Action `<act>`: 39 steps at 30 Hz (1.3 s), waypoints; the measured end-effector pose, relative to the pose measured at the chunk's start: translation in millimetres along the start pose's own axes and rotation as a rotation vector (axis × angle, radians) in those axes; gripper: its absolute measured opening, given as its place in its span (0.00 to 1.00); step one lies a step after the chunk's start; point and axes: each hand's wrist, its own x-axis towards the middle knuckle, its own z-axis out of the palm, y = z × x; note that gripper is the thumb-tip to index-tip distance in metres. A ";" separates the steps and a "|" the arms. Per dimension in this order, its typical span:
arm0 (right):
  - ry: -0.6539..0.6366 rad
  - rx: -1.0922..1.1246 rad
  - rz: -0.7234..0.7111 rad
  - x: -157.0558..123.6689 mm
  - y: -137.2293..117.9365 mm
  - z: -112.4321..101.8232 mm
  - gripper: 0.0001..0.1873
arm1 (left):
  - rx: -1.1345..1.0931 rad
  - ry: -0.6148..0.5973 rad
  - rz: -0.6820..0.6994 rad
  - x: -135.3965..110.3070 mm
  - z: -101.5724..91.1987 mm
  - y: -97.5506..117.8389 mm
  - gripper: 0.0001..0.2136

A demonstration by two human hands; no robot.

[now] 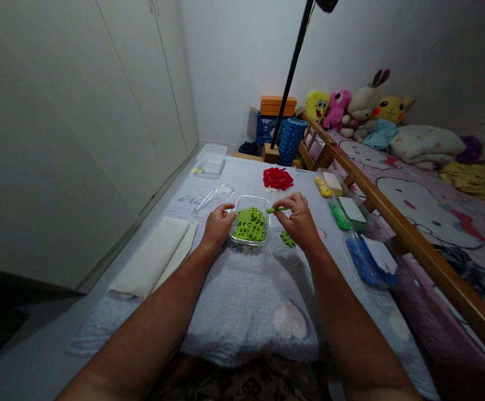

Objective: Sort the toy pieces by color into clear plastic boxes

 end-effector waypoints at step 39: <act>-0.576 -0.400 0.312 -37.9 52.4 -25.3 0.32 | 0.060 -0.001 0.034 2.4 -1.5 -1.4 0.22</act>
